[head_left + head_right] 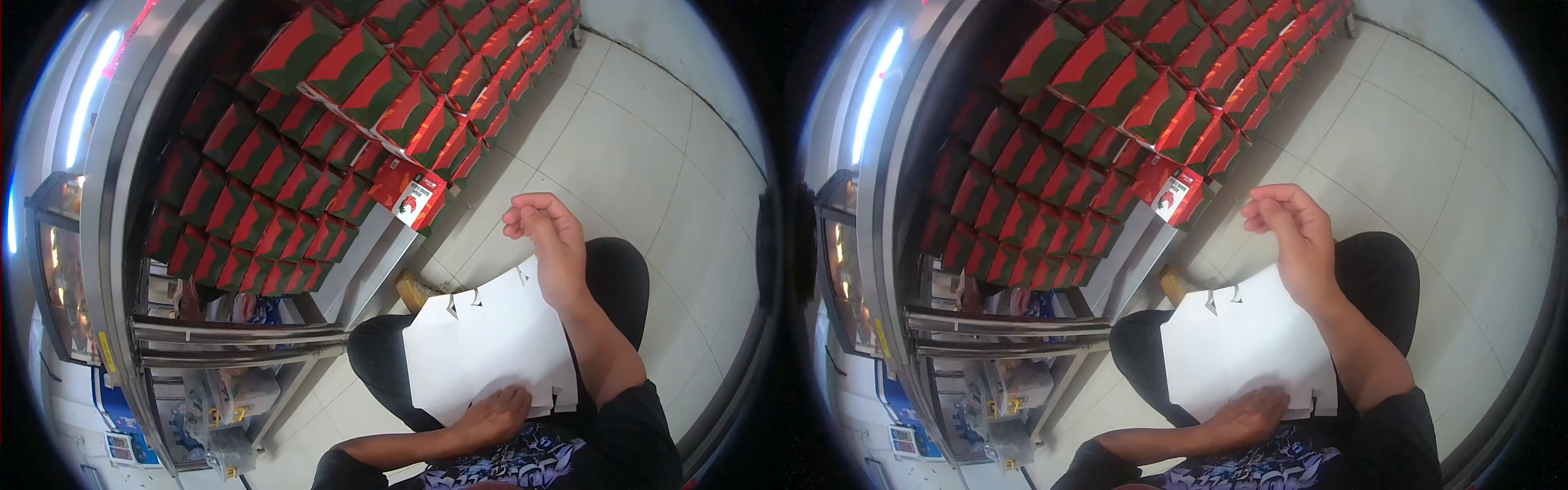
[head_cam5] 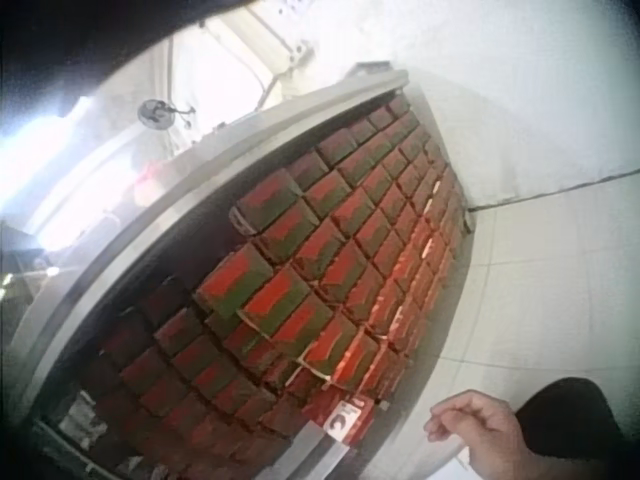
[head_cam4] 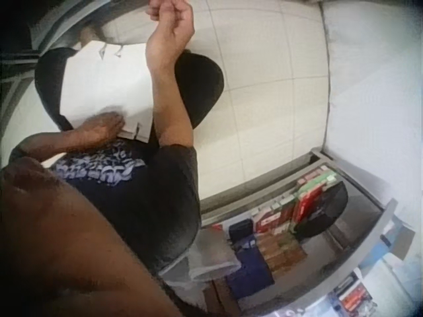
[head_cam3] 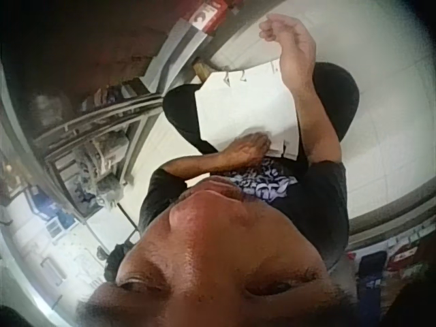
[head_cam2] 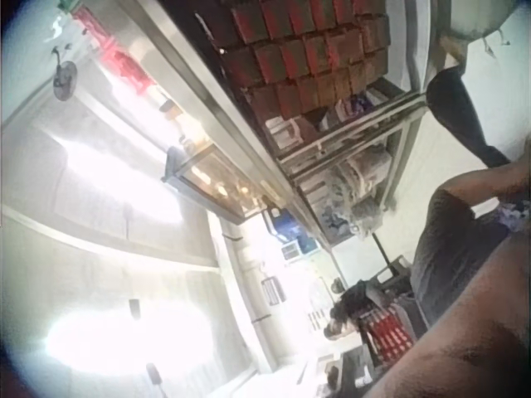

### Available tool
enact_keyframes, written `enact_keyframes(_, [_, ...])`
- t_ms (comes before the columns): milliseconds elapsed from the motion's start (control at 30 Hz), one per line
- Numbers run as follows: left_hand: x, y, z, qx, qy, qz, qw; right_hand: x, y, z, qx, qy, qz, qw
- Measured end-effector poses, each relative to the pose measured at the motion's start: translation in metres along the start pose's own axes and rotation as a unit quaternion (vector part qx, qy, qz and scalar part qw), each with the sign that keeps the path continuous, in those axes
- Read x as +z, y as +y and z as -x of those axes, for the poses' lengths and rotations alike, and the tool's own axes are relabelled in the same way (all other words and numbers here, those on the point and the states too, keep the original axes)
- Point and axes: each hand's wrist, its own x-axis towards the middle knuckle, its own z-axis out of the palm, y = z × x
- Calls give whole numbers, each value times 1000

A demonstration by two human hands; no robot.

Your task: The person sits on the floor and folds flat white cardboard sheets into small rectangular boxes. They then insert a red and green product package into each box, fold the flaps to close it, and place the finished box onto a nearby metal shelf.

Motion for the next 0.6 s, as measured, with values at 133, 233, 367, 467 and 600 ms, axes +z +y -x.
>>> enact_keyframes(133, [-16,-9,0,-50,50,187,980,-2,-3,-1,-9,5,-3,1000])
enact_keyframes(233, [-35,-18,6,-74,109,302,944,-13,-6,-7,-15,23,-17,999])
enact_keyframes(367, [-92,-40,37,-202,74,454,865,-36,-27,-20,-66,76,-26,995])
enact_keyframes(467, [-132,-46,68,-229,318,497,774,-28,-29,-9,-208,32,160,964])
enact_keyframes(600, [-172,-66,31,-132,572,551,592,26,-40,33,-409,-326,280,805])
